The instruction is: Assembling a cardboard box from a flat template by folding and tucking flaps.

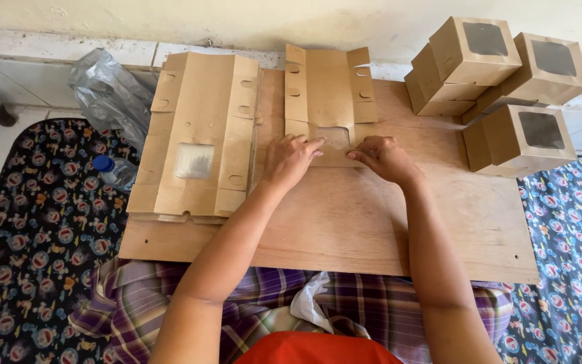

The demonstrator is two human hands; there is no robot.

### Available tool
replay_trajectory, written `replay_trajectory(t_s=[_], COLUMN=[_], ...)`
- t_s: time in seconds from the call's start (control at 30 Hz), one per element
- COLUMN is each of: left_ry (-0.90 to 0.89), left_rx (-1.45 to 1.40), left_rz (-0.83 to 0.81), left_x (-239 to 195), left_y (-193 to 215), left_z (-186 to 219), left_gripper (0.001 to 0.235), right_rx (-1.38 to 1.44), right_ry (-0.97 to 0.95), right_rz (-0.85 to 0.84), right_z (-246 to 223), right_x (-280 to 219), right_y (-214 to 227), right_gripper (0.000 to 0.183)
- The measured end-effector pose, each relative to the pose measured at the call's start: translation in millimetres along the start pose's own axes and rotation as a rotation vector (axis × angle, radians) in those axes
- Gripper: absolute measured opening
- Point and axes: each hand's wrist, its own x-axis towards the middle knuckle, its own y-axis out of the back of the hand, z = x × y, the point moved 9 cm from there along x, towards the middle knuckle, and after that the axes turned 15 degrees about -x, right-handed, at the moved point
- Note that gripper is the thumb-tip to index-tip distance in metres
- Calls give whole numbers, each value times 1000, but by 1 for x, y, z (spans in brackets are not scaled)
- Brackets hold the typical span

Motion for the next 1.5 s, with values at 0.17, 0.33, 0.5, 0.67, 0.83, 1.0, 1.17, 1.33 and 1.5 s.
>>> replay_trajectory(t_s=[0.17, 0.33, 0.5, 0.67, 0.83, 1.0, 1.17, 1.33, 1.5], left_ry=[32, 66, -9, -28, 28, 130, 62, 40, 55], left_rx=[70, 70, 26, -97, -129, -178, -226, -254, -272], left_rz=[61, 73, 144, 146, 142, 151, 105, 4, -69], left_x=[0, -3, -3, -6, -5, -7, -12, -8, -6], left_y=[4, 8, -16, -36, -16, -8, -4, -4, -27], left_z=[-4, -2, -8, -9, 4, 8, 33, 40, 24], left_gripper=[26, 30, 29, 11, 13, 28, 33, 42, 48], right_rx=[-147, -304, -515, -636, -681, -272, -427, -454, -302], right_ry=[74, 96, 59, -23, -164, -41, -163, -155, -164], right_rz=[88, 196, 239, 208, 143, 110, -106, -182, -282], right_z=[22, 27, 17, 5, -5, -52, -31, -32, -17], right_x=[6, 6, 4, 4, 7, 2, 11, 11, 11], right_y=[-17, -21, -17, -12, -9, -33, -66, -66, -70], right_gripper=[25, 30, 34, 30, 40, 72, 72, 75, 87])
